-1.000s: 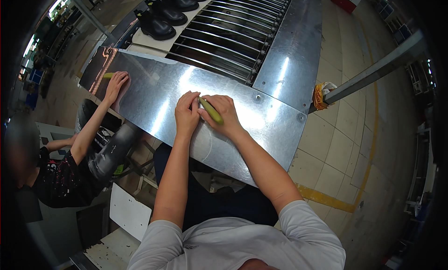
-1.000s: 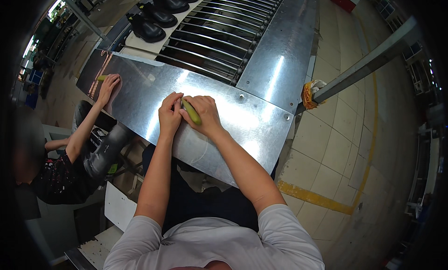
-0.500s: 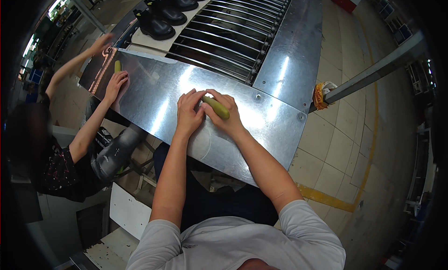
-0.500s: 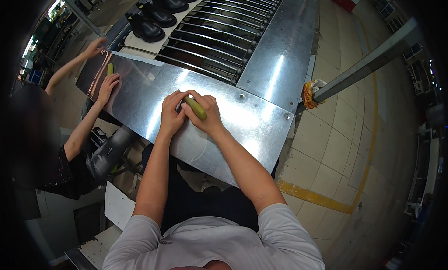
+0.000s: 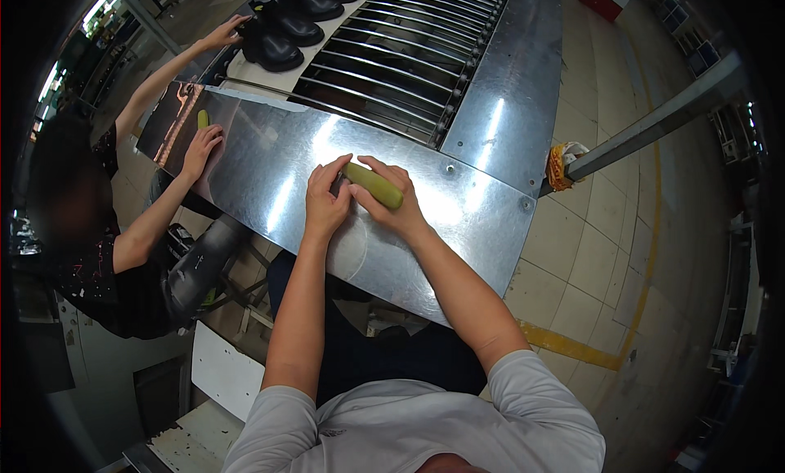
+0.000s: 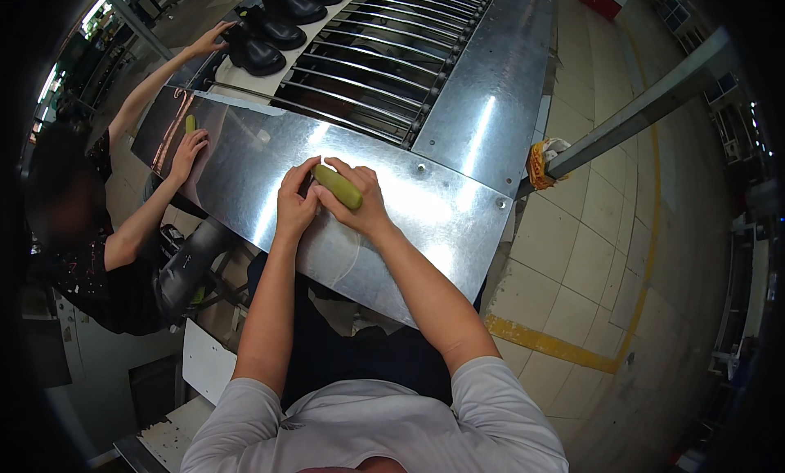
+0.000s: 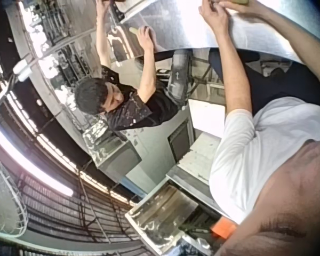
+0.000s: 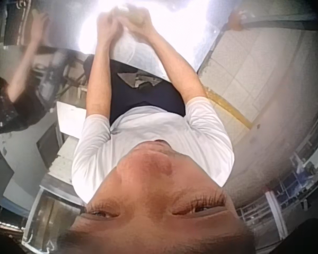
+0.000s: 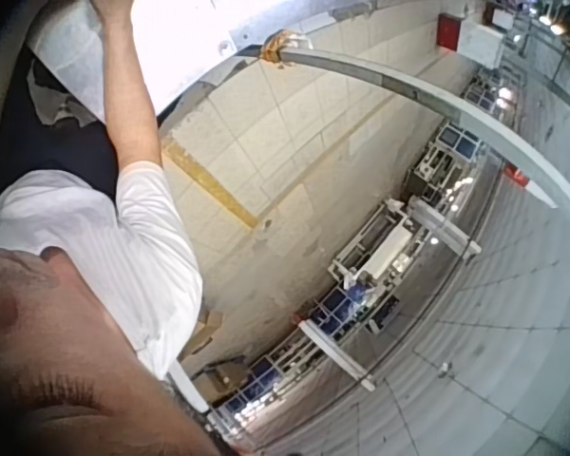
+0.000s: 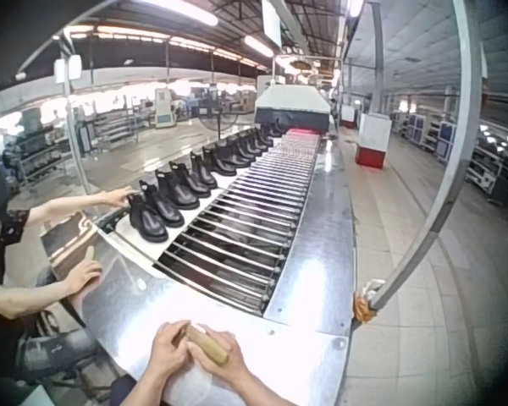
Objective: Polish a series of black boots on a conveyor belt using a handheld tool.
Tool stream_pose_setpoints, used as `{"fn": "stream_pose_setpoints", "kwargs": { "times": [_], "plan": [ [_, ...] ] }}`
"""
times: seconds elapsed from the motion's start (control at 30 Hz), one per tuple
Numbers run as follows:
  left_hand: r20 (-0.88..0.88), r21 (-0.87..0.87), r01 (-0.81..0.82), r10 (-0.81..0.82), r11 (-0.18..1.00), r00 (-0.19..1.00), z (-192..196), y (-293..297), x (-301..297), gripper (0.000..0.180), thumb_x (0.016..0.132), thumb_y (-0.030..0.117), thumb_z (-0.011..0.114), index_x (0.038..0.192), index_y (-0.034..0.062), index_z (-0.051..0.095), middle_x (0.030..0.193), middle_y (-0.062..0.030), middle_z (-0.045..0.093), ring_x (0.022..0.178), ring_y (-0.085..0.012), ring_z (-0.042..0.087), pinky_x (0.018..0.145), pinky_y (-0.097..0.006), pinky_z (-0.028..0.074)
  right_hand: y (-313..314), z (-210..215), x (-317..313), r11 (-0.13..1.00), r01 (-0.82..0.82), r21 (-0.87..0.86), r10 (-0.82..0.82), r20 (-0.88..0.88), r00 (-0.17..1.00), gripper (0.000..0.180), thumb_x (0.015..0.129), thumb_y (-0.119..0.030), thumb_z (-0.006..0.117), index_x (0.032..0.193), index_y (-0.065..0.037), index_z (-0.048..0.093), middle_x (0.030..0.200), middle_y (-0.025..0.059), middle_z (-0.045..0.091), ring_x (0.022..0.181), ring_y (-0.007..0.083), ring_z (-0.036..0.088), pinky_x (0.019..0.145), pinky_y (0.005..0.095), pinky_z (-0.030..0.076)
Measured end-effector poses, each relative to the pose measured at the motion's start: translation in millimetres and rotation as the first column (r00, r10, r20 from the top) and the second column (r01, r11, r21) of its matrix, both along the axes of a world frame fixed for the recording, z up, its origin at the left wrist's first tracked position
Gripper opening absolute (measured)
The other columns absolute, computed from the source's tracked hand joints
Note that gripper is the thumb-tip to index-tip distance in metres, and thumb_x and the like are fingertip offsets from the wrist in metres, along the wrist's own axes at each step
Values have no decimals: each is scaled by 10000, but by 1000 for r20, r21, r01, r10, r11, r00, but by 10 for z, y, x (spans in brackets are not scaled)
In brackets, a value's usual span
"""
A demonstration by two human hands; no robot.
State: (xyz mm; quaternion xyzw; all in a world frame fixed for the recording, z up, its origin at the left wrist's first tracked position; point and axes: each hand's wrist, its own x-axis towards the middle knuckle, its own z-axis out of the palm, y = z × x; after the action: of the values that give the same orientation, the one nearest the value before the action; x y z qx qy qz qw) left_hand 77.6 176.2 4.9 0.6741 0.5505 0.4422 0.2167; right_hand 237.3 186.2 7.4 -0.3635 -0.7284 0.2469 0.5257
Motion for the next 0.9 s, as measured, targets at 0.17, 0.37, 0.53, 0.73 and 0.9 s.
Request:
{"fn": "stream_pose_setpoints", "kwargs": {
  "times": [0.17,0.37,0.53,0.73,0.9],
  "plan": [
    [-64,78,-31,36,996,997,-100,35,10,400,771,50,611,1162,130,641,1105,-103,665,1106,-294,591,1062,-450,349,17,-62,7,1000,4,6,-4,-2,1000,354,779,-246,755,1051,-35,675,909,106,713,765,247,649,785,351,463],
    [-189,129,-32,56,991,980,-181,47,-10,392,762,70,637,1147,140,650,1128,-97,662,1155,-285,578,1072,-483,335,37,-69,33,996,-49,-75,47,-33,998,322,778,-299,768,964,-43,705,885,92,716,743,246,637,764,346,465],
    [-141,115,-56,72,992,987,-153,41,32,345,792,65,600,1124,141,660,1111,-88,670,1149,-289,581,1069,-484,337,26,-24,48,1000,-28,-13,29,60,998,362,769,-301,777,1005,-39,693,885,101,712,753,245,654,763,345,472],
    [-46,131,-63,70,989,997,-104,49,14,310,799,41,584,1092,111,654,1006,-92,690,1033,-302,626,1033,-466,378,6,84,-34,962,-254,-96,230,-212,950,498,749,-295,802,1147,-39,644,909,100,713,833,247,682,791,341,502],
    [-34,103,-87,91,991,995,-57,42,99,328,762,-13,581,1068,84,648,907,-97,678,888,-302,623,921,-422,442,71,-105,66,972,-230,-54,230,-19,973,500,830,-366,737,1185,-28,634,962,136,703,888,237,681,790,306,515]
  ]
}}
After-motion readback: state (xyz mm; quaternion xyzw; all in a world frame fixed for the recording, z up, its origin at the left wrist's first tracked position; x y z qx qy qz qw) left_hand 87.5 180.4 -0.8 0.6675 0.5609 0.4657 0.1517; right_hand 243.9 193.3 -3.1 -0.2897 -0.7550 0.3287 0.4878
